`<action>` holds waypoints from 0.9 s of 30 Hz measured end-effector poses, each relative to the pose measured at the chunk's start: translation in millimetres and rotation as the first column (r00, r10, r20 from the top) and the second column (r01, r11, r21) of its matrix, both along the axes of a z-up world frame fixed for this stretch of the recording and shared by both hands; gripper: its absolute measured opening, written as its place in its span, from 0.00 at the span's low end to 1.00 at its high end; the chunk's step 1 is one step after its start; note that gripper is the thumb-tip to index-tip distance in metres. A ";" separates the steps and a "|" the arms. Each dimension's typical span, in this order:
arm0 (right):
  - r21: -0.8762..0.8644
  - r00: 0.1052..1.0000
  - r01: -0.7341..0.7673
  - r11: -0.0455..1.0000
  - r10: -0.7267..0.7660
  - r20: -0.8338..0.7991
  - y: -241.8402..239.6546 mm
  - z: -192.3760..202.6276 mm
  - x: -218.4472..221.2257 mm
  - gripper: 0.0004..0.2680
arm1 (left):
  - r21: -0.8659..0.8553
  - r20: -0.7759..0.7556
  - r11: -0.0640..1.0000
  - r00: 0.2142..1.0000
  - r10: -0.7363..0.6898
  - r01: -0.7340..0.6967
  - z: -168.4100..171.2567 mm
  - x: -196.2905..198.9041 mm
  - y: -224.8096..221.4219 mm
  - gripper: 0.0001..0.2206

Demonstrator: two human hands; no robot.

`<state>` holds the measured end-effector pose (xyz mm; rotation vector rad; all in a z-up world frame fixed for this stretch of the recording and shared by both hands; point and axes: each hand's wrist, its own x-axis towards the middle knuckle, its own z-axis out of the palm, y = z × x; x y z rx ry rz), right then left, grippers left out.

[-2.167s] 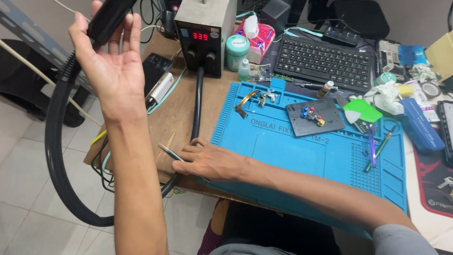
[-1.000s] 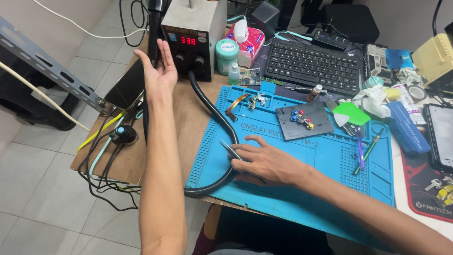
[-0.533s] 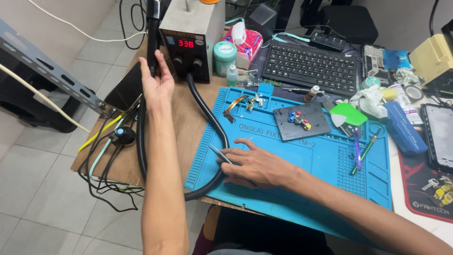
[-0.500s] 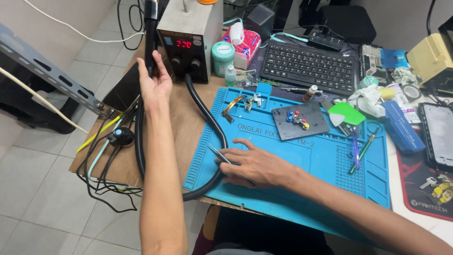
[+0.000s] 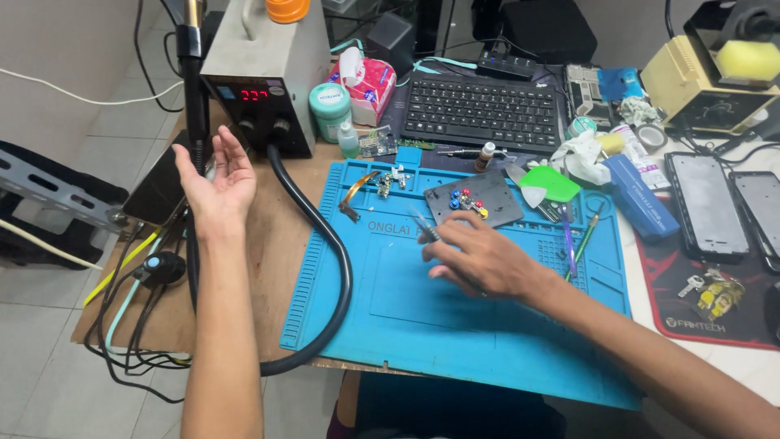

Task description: Repairing a small electronic circuit board using a heat gun, tweezers, and cleaning materials.

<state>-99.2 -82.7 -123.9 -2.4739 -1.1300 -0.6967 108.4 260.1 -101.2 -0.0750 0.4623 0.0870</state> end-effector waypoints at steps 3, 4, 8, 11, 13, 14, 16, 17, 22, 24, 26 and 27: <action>0.005 0.985 0.142 0.990 -0.142 0.101 -40.0 -14.9 4.0 0.12 | 0.175 -0.054 0.980 0.995 -0.085 0.094 15.3 -23.5 -11.6 0.23; 0.007 0.984 0.152 0.988 -0.152 0.094 -49.1 -10.1 1.7 0.12 | 0.178 -0.062 0.979 0.994 -0.095 0.104 20.9 -36.4 -23.3 0.23; 0.116 0.946 0.314 0.942 -0.321 0.043 -82.1 9.5 -1.6 0.05 | 0.864 0.166 0.498 0.976 -0.142 -0.075 47.9 -82.4 -88.0 0.12; 0.147 0.924 0.381 0.913 -0.383 -0.017 -95.3 15.4 -2.3 0.06 | 0.951 0.290 0.043 0.838 -0.462 -0.305 57.4 -107.0 -129.5 0.07; 0.149 0.907 0.422 0.894 -0.419 -0.052 -99.5 13.7 -4.1 0.07 | 0.915 0.164 -0.162 0.706 -0.689 -0.371 55.5 -119.2 -149.5 0.08; 0.127 0.894 0.447 0.886 -0.439 -0.088 -100.1 11.5 -5.1 0.08 | 0.831 0.029 -0.334 0.635 -0.772 -0.444 52.2 -125.5 -158.1 0.19; 0.106 0.875 0.482 0.870 -0.469 -0.123 -102.1 7.7 -7.1 0.08 | 0.705 -0.124 -0.467 0.556 -0.822 -0.534 40.9 -131.0 -172.9 0.29; 0.073 0.862 0.501 0.862 -0.490 -0.134 -103.3 6.1 -7.5 0.08 | 0.619 -0.229 -0.566 0.564 -0.793 -0.545 32.1 -131.5 -178.4 0.36; 0.053 0.840 0.533 0.845 -0.520 -0.156 -104.2 3.1 -8.7 0.07 | 0.524 -0.390 -0.664 0.542 -0.744 -0.533 15.7 -136.4 -191.8 0.46; 0.066 0.826 0.553 0.830 -0.536 -0.175 -99.7 11.0 -8.9 0.07 | 0.474 -0.363 -0.668 0.565 -0.741 -0.573 8.2 -136.8 -193.7 0.42; 0.071 0.827 0.550 0.832 -0.531 -0.185 -101.0 7.9 -9.3 0.07 | 0.474 -0.333 -0.657 0.572 -0.750 -0.586 0.0 -133.5 -192.8 0.44; 0.075 0.831 0.542 0.837 -0.521 -0.193 -101.4 6.2 -9.0 0.07 | 0.474 -0.301 -0.648 0.582 -0.755 -0.596 -4.2 -132.1 -191.9 0.45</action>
